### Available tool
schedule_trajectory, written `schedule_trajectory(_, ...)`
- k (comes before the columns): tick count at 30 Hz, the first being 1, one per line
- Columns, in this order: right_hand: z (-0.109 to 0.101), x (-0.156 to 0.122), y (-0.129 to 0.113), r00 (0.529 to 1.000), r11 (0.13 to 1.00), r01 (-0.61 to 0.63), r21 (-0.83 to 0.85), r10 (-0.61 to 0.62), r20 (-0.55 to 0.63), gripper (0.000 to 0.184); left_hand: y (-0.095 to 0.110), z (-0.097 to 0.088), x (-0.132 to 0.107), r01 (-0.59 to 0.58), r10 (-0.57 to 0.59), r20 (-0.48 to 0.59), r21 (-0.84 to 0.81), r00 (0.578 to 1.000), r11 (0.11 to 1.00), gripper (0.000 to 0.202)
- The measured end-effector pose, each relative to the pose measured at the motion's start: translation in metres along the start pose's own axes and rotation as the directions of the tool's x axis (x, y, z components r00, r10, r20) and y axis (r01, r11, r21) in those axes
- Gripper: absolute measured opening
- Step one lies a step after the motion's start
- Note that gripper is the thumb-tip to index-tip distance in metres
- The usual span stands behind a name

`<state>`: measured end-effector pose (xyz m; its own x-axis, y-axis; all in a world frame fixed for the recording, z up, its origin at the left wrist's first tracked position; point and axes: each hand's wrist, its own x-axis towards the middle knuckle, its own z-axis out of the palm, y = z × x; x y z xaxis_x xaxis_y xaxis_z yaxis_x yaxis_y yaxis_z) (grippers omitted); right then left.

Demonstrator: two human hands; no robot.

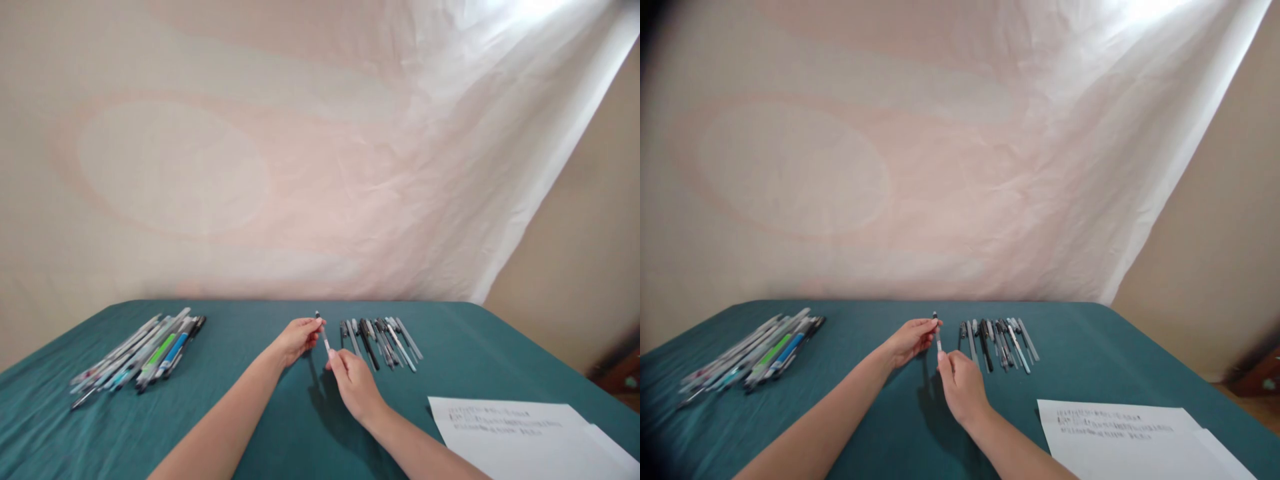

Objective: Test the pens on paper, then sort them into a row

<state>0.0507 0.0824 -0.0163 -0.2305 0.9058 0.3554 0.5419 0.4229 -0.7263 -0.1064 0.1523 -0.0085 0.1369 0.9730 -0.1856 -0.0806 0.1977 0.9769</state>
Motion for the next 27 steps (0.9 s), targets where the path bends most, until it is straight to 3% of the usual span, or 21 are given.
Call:
schedule_trajectory(4,-0.004,-0.008,-0.011,0.993,0.928,0.09,-0.362,-0.055,0.107,0.044,-0.001,-0.007,0.017,0.033,-0.028,-0.031,0.197,0.999,0.98,0.032)
schedule_trajectory(9,-0.002,-0.014,-0.015,0.99,0.756,0.097,-0.648,-0.005,0.142,0.046,-0.001,0.008,0.036,0.079,-0.049,-0.095,0.345,0.994,0.935,0.029)
schedule_trajectory(13,-0.004,-0.013,-0.016,0.992,0.711,0.106,-0.696,-0.025,0.125,0.047,-0.001,0.025,0.046,0.145,-0.094,-0.145,0.402,0.985,0.904,0.024)
schedule_trajectory(16,-0.01,-0.01,-0.017,0.983,0.705,0.18,-0.686,-0.153,0.1,0.041,-0.002,0.033,0.051,0.186,-0.12,-0.176,0.431,0.977,0.883,0.023)
schedule_trajectory(21,-0.012,-0.011,-0.018,0.911,0.706,0.382,-0.596,-0.397,0.113,0.032,-0.003,0.038,0.055,0.196,-0.121,-0.185,0.472,0.975,0.86,0.026)
schedule_trajectory(27,-0.003,-0.016,-0.014,0.865,0.676,0.491,-0.55,-0.456,0.21,0.029,-0.004,0.037,0.049,0.124,-0.064,-0.139,0.474,0.988,0.872,0.027)
